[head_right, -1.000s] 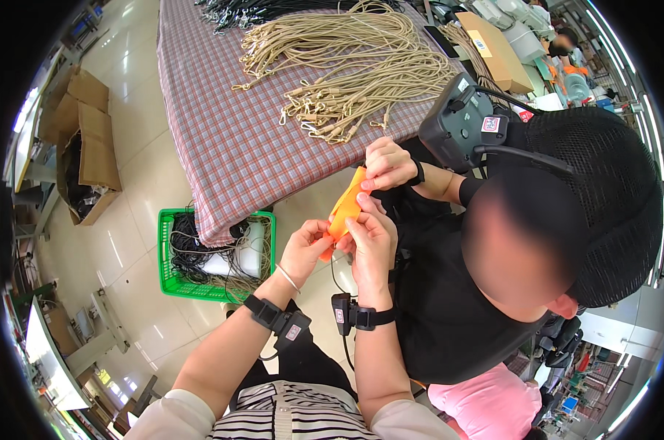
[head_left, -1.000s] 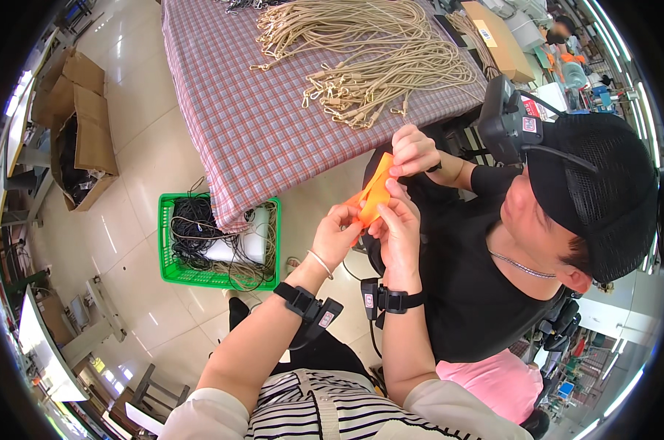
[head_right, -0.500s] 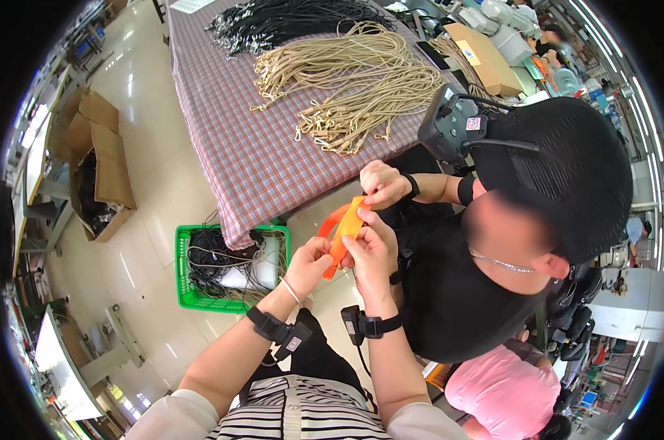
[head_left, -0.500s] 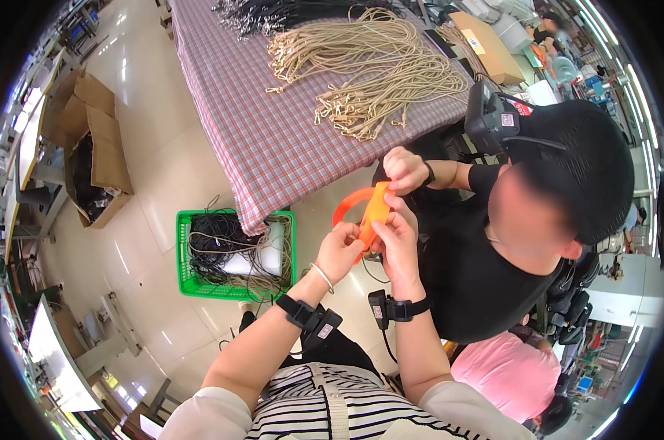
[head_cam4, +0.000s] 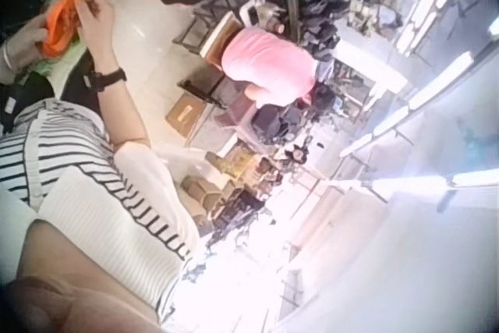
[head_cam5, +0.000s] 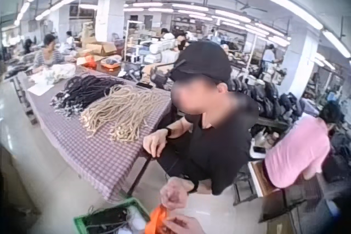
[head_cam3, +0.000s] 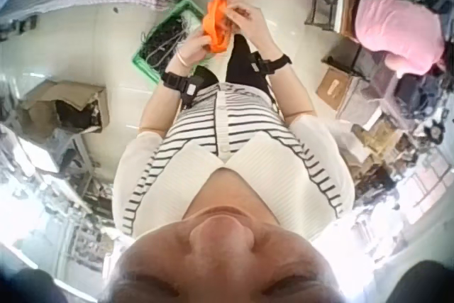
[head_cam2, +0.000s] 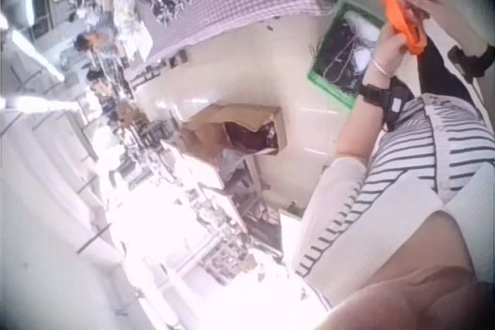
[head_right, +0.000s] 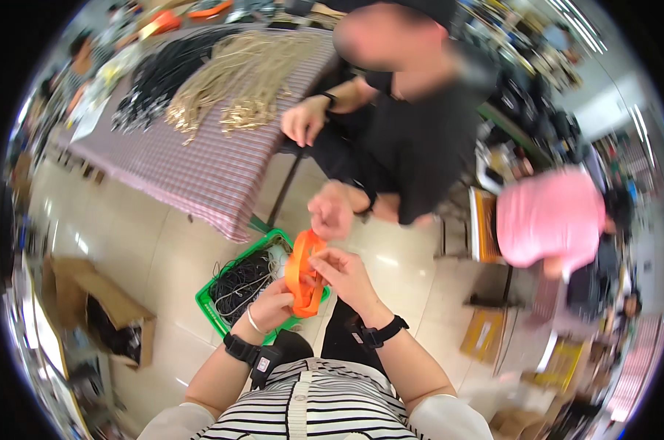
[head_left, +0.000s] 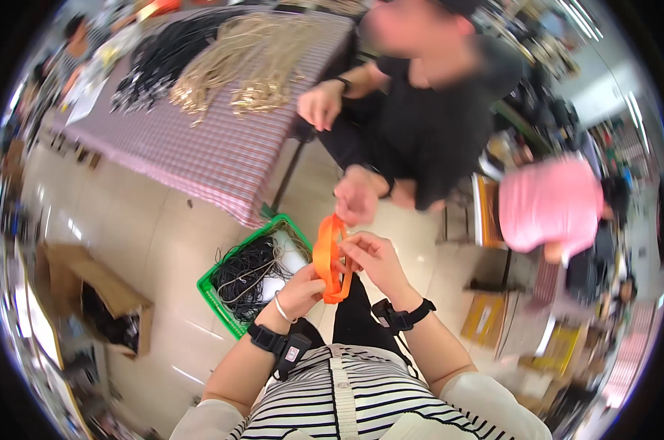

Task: The person folds an orange fabric strap and sews it using a sewing machine. They then inspect the strap and attach it to an orange first-aid bag. Finally, they walk over to a coworker to show the finished strap.

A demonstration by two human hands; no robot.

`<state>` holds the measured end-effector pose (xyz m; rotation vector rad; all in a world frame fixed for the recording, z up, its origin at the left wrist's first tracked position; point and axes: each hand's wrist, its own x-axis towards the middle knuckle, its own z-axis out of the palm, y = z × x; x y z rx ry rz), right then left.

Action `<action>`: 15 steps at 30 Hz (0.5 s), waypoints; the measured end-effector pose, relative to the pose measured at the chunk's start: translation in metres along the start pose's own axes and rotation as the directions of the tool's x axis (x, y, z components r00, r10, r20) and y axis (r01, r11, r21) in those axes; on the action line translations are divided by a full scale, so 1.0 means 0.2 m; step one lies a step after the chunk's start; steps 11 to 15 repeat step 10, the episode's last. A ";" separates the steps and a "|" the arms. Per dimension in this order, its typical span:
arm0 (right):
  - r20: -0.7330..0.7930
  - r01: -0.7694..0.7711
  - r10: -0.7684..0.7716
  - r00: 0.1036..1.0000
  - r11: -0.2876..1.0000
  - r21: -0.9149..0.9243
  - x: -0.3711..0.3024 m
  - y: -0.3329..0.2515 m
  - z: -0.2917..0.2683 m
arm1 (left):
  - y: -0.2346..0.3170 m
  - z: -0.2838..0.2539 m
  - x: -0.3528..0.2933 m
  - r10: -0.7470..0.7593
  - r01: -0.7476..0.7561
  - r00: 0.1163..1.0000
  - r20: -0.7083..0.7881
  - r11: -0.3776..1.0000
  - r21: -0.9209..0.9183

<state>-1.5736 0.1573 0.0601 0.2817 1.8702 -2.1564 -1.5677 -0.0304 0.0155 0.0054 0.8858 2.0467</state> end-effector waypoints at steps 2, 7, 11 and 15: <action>-0.269 0.026 -0.026 0.963 1.000 -0.003 -0.25 0.11 -0.03 | -0.05 0.09 -0.11 -0.097 0.076 0.986 0.135 0.986 0.150; -0.669 0.063 -0.108 0.736 0.994 -0.091 -0.92 0.40 -0.04 | -0.30 0.50 -0.31 -0.343 0.071 0.871 0.352 0.796 0.601; -0.690 0.164 0.234 0.684 0.873 0.459 -1.40 0.40 -0.05 | -0.53 0.74 -0.38 -0.476 -0.119 0.711 0.517 0.643 0.756; -0.690 0.164 0.234 0.684 0.873 0.459 -1.40 0.40 -0.05 | -0.53 0.74 -0.38 -0.476 -0.119 0.711 0.517 0.643 0.756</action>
